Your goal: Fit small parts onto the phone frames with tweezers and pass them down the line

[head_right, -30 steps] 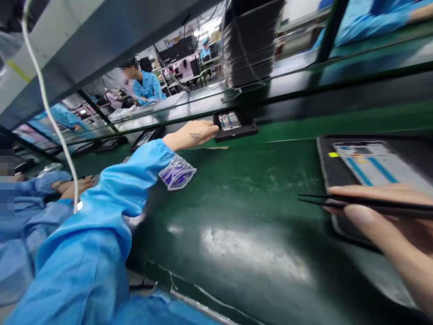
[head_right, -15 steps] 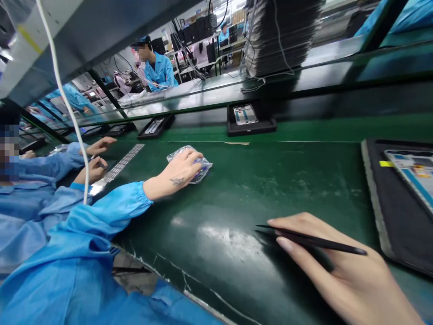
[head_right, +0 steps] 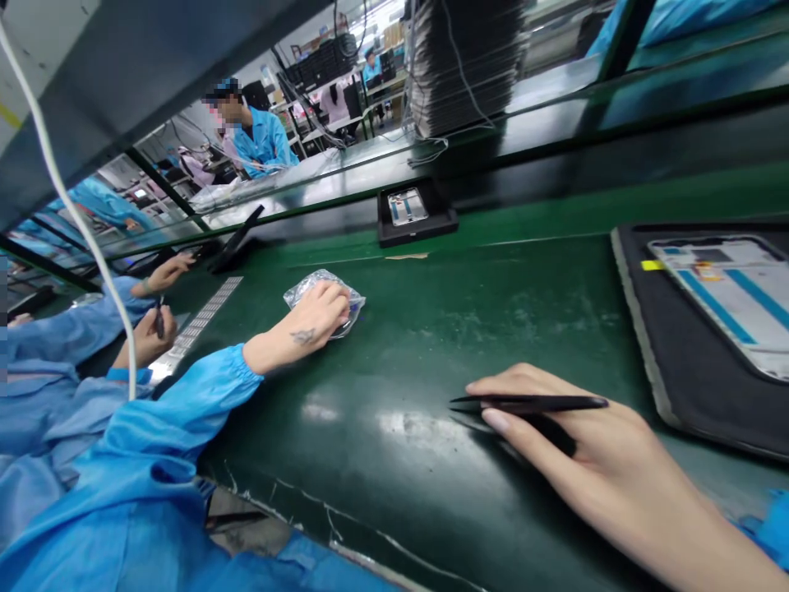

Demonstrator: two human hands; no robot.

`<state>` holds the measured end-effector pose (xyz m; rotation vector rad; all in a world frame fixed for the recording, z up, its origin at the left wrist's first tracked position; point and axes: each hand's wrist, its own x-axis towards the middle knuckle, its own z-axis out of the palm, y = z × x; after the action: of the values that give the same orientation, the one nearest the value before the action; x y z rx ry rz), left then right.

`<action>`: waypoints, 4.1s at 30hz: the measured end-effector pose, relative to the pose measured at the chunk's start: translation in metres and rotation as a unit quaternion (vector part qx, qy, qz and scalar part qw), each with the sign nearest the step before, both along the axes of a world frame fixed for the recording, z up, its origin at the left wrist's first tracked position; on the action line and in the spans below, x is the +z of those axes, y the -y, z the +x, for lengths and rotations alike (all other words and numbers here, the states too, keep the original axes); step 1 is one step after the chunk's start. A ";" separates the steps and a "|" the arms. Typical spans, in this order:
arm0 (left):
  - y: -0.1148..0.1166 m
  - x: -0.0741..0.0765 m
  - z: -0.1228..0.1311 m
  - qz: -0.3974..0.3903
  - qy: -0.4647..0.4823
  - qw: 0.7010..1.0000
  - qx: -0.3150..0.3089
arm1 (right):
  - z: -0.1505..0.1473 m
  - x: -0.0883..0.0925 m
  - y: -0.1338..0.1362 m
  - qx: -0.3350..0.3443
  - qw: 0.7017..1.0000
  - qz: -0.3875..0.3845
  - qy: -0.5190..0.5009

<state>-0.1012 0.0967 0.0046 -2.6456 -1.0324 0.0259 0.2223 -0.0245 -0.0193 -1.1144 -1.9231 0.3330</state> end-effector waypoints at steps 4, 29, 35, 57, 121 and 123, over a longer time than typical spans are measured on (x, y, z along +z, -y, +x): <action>0.002 -0.004 0.001 0.047 -0.029 0.998 -0.024 | -0.001 0.001 0.002 -0.007 1.000 0.000 0.013; 0.004 0.004 -0.009 -0.027 0.245 0.968 -0.041 | 0.005 -0.005 -0.001 0.001 0.998 0.019 0.052; 0.037 0.006 0.018 -0.375 0.525 0.763 0.053 | 0.004 0.001 0.003 -0.011 0.999 0.014 0.038; 0.060 -0.013 0.043 -0.618 0.613 0.474 0.129 | 0.008 -0.001 0.005 -0.011 0.997 -0.080 -0.003; 0.061 -0.010 0.055 -0.751 0.434 0.496 0.040 | -0.043 0.037 0.001 0.098 0.945 -0.281 -0.137; 0.061 -0.011 0.055 -0.752 0.434 0.495 0.040 | -0.042 0.038 0.001 0.090 0.944 -0.285 -0.139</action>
<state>-0.0459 0.0358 -0.0061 -4.3365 -2.1180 -0.9247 0.1800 -0.0258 0.0182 -1.1705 -1.7154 1.1442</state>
